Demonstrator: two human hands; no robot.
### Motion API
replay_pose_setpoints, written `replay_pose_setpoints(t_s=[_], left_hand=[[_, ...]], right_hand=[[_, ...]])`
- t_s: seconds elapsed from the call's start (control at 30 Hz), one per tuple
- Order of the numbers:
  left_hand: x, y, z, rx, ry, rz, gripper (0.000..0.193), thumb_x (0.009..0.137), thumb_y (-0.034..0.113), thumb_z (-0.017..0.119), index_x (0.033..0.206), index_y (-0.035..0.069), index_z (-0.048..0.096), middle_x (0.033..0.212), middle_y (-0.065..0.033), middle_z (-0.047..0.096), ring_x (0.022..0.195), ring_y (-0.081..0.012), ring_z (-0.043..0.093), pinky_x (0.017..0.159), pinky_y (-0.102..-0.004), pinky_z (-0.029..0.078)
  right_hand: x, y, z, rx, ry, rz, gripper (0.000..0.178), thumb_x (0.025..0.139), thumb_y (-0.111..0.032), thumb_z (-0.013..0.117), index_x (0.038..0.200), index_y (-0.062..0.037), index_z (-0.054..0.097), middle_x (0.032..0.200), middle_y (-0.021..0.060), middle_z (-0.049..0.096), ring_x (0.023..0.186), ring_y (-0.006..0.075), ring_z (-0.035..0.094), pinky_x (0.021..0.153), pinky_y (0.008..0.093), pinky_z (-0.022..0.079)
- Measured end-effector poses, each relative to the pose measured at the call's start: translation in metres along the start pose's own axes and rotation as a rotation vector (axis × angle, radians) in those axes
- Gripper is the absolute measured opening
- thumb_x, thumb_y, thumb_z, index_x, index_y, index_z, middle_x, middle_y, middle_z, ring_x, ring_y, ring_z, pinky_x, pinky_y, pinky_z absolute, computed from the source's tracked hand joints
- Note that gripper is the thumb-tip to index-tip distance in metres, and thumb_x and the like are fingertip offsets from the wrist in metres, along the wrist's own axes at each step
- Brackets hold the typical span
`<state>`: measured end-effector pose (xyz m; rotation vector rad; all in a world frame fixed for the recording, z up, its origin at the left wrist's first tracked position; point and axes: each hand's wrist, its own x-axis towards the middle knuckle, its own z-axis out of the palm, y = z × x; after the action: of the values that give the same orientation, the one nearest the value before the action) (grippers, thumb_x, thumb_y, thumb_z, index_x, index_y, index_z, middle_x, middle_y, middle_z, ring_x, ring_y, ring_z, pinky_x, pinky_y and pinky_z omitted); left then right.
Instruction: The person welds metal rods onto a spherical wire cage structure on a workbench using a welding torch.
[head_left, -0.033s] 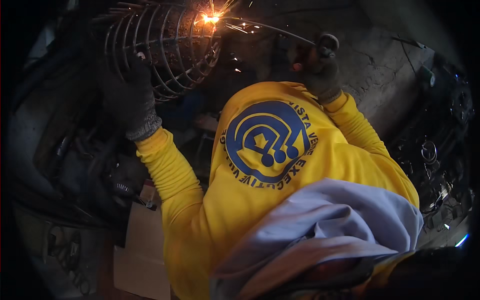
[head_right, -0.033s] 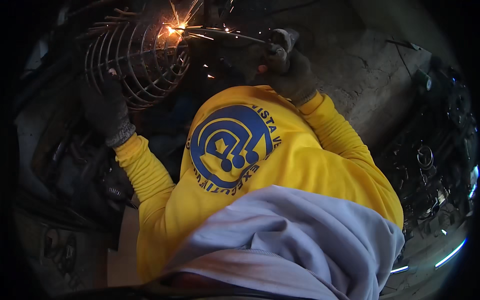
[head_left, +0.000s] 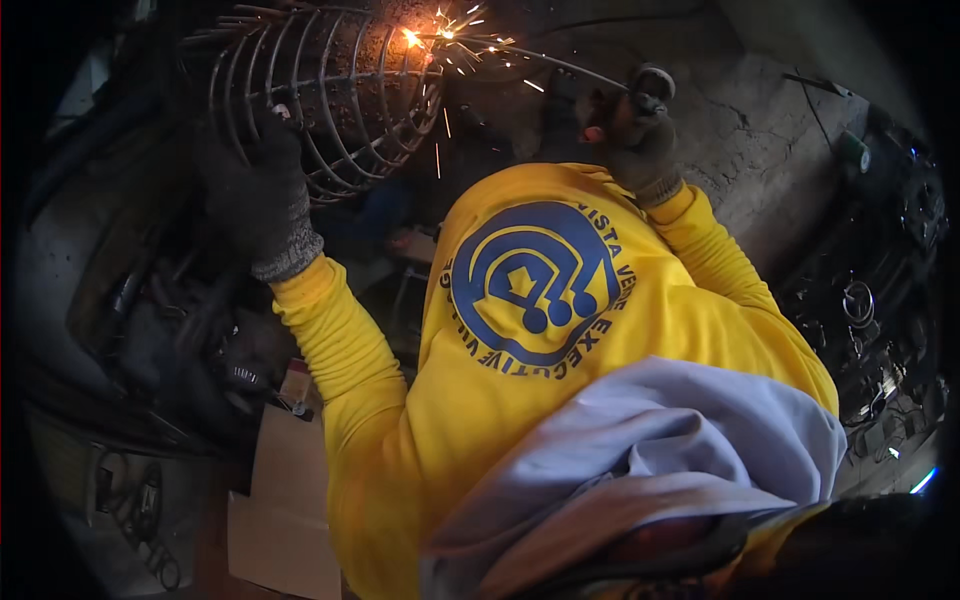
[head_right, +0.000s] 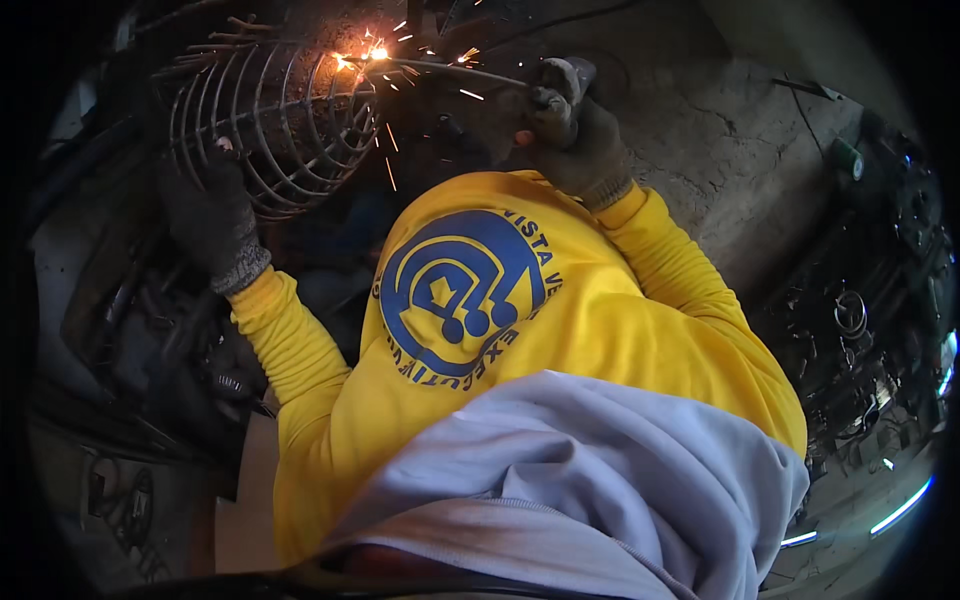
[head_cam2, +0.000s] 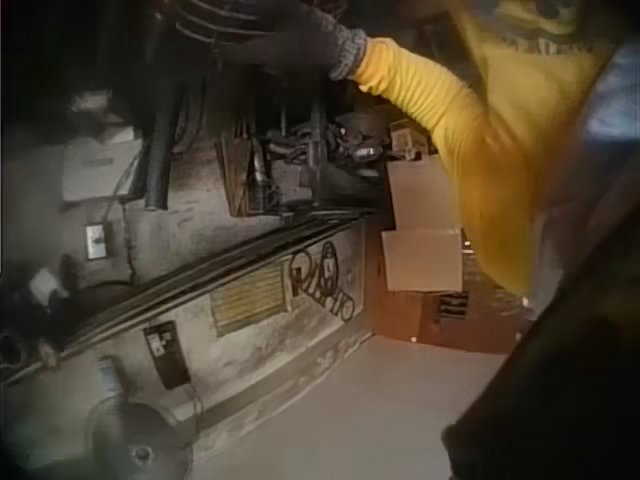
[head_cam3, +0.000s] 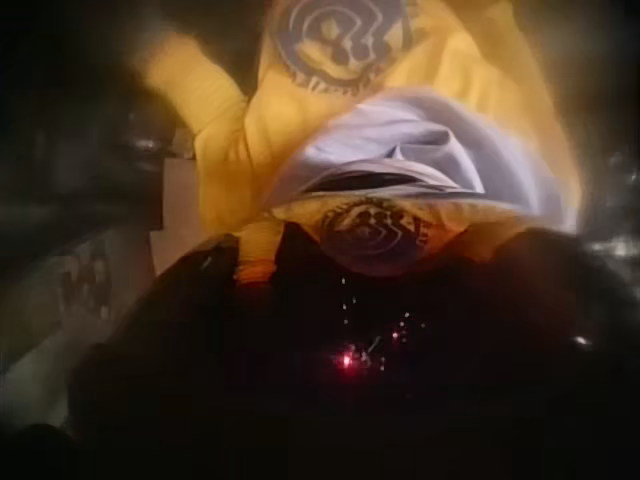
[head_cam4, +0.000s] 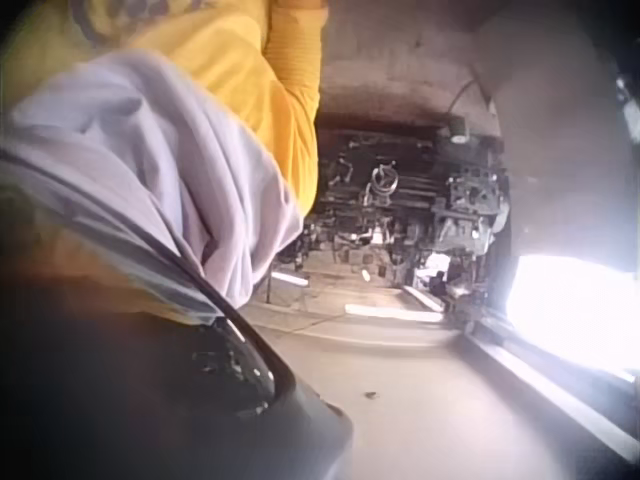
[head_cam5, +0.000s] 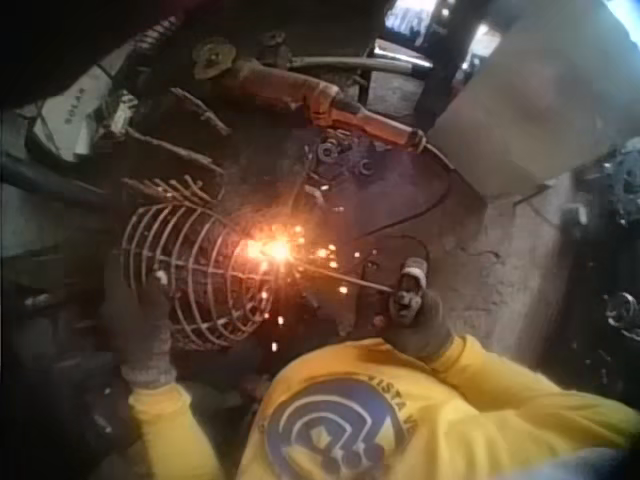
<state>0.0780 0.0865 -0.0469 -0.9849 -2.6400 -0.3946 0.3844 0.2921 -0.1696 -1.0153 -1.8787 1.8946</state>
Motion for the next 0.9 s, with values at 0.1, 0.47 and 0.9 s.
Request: replay_pose_setpoints(t_s=[0.1, 0.47, 0.9], left_hand=[[0.0, 0.004, -0.003, -0.032, -0.006, -0.041, 0.056, 0.08, 0.036, 0.076, 0.12, 0.002, 0.057, 0.11, -0.0204, 0.067, 0.099, -0.0381, 0.066, 0.083, -0.0416, 0.053], [0.001, 0.009, -0.006, -0.12, -0.042, -0.112, 0.065, 0.084, 0.049, 0.069, 0.123, -0.001, 0.054, 0.114, -0.0254, 0.063, 0.104, -0.0429, 0.062, 0.086, -0.0457, 0.049], [0.001, 0.005, -0.004, -0.053, -0.042, -0.092, 0.059, 0.082, 0.036, 0.074, 0.124, 0.0, 0.053, 0.111, -0.0236, 0.065, 0.102, -0.0407, 0.065, 0.085, -0.0427, 0.053]], right_hand=[[-0.002, 0.001, -0.001, -0.097, -0.013, -0.012, 0.036, 0.074, -0.013, 0.081, 0.105, -0.0031, 0.066, 0.095, 0.0103, 0.072, 0.087, 0.0167, 0.069, 0.077, 0.0315, 0.054], [0.0, -0.002, -0.001, -0.079, -0.033, -0.173, 0.037, 0.075, -0.011, 0.079, 0.107, -0.0024, 0.064, 0.097, 0.0106, 0.071, 0.087, 0.0188, 0.069, 0.078, 0.0323, 0.055], [0.0, -0.009, 0.0, -0.144, -0.054, -0.212, 0.031, 0.079, -0.003, 0.074, 0.108, -0.0007, 0.062, 0.092, 0.0068, 0.068, 0.079, 0.0154, 0.066, 0.076, 0.0313, 0.055]])
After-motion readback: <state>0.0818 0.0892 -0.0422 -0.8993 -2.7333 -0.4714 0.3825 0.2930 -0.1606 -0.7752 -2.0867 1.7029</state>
